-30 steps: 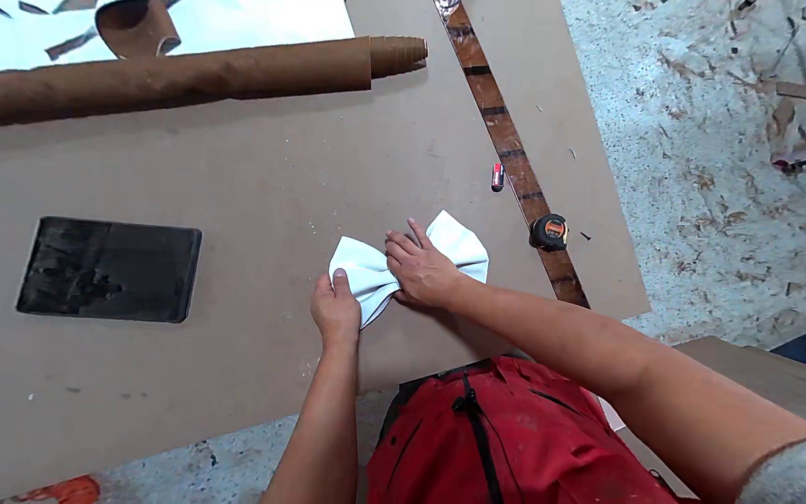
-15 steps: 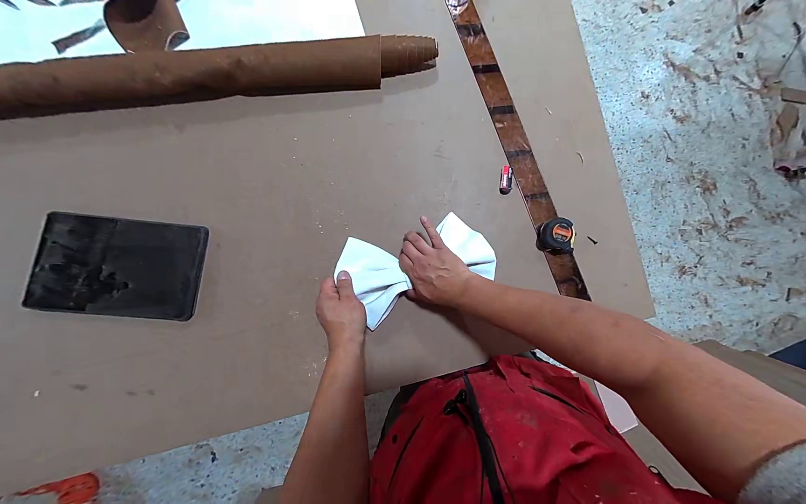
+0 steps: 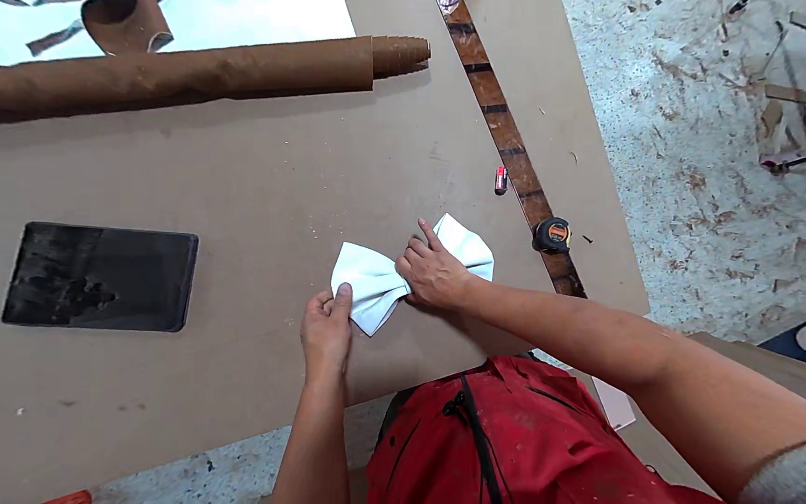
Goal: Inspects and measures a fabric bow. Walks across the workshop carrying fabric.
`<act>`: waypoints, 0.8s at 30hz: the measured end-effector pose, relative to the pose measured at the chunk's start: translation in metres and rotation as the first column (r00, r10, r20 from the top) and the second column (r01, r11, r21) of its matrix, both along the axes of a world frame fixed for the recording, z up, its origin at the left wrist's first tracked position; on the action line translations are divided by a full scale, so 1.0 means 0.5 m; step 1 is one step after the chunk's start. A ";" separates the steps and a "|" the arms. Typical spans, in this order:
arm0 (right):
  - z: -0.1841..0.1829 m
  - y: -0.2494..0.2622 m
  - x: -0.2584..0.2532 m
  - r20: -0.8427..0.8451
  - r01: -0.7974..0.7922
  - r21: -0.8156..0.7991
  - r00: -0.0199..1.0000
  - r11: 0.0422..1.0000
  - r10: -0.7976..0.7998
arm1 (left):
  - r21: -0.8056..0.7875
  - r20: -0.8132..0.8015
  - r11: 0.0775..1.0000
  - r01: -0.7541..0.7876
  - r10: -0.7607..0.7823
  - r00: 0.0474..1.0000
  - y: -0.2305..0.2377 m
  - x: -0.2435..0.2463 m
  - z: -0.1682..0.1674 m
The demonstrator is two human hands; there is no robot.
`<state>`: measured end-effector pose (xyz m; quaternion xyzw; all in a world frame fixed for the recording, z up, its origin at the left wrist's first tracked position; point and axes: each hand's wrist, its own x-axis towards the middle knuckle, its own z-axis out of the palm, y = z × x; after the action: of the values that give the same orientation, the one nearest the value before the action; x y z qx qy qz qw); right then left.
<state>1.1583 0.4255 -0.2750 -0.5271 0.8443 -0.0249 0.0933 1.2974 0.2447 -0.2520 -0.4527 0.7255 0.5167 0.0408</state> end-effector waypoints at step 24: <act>-0.003 0.015 -0.011 -0.003 -0.051 0.034 0.999 0.998 0.051 | 0.296 -0.082 0.955 -0.021 0.048 0.996 -0.005 0.043 -0.027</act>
<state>1.1527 0.4332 -0.2766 -0.5468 0.8311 -0.0074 0.1013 1.3188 0.2422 -0.2656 -0.4310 0.6336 0.6391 0.0667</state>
